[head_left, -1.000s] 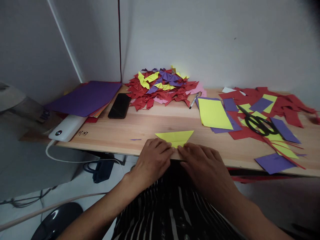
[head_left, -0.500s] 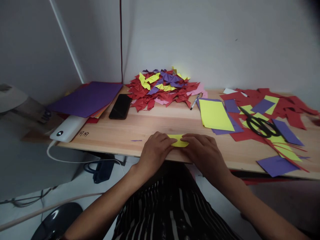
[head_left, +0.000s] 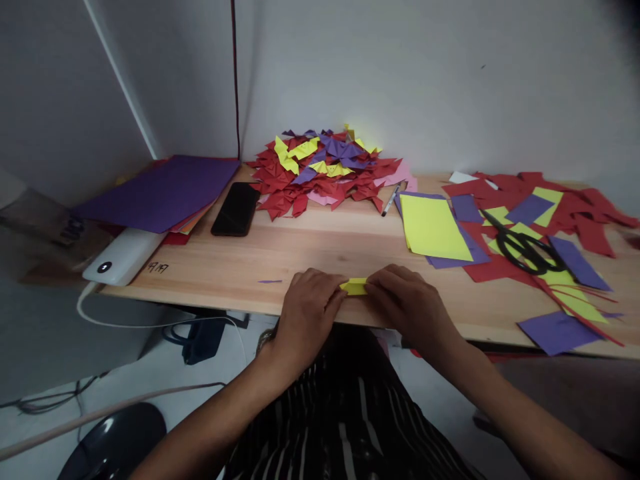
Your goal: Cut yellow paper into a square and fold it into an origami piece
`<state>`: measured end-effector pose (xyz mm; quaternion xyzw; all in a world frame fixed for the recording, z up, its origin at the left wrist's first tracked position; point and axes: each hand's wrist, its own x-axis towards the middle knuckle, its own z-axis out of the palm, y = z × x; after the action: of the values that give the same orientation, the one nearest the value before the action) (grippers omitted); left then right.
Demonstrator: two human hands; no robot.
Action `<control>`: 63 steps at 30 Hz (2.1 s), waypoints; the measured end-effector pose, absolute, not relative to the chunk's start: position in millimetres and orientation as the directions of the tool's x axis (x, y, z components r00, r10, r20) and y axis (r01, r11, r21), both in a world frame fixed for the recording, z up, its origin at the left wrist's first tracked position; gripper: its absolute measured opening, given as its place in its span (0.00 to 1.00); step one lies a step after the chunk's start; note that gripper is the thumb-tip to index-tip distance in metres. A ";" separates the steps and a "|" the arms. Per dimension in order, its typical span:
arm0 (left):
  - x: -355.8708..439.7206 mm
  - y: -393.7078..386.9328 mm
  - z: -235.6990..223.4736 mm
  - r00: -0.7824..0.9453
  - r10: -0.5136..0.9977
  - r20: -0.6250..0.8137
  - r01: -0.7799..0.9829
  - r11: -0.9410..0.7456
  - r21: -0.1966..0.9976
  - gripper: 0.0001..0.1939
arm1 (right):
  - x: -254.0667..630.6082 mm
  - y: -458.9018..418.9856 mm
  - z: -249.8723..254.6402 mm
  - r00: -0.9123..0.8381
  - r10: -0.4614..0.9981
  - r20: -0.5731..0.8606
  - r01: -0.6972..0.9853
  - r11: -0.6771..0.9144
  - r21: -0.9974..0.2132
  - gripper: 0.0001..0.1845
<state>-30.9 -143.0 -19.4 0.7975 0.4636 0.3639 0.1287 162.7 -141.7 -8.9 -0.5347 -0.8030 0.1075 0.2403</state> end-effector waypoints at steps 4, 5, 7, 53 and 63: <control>-30.2 -143.4 -21.9 0.270 0.838 0.474 0.654 -0.521 0.549 0.06 | 158.2 -141.2 -7.4 -0.302 0.926 0.228 0.858 0.368 -0.358 0.12; -29.9 -142.8 -22.5 0.270 0.834 0.482 0.656 -0.526 0.542 0.05 | 157.5 -140.6 -7.3 -0.301 0.927 0.225 0.863 0.365 -0.348 0.13; -29.4 -141.7 -23.3 0.278 0.827 0.489 0.663 -0.533 0.525 0.03 | 156.5 -138.9 -6.9 -0.305 0.926 0.223 0.868 0.366 -0.336 0.12; -33.4 -151.5 -32.8 0.444 0.721 0.531 0.787 -0.598 0.153 0.14 | 145.6 -132.0 -8.0 -0.356 0.898 0.259 0.932 0.362 0.023 0.09; -36.8 -151.6 -29.4 0.581 0.688 0.436 0.741 -0.668 0.065 0.20 | 140.7 -134.2 -5.9 -0.312 0.926 0.212 0.949 0.314 0.029 0.07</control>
<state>-36.8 -151.6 -29.4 0.8869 0.4028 0.2174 -0.0620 140.7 -134.2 -5.9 -0.5811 -0.8066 -0.0742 0.0780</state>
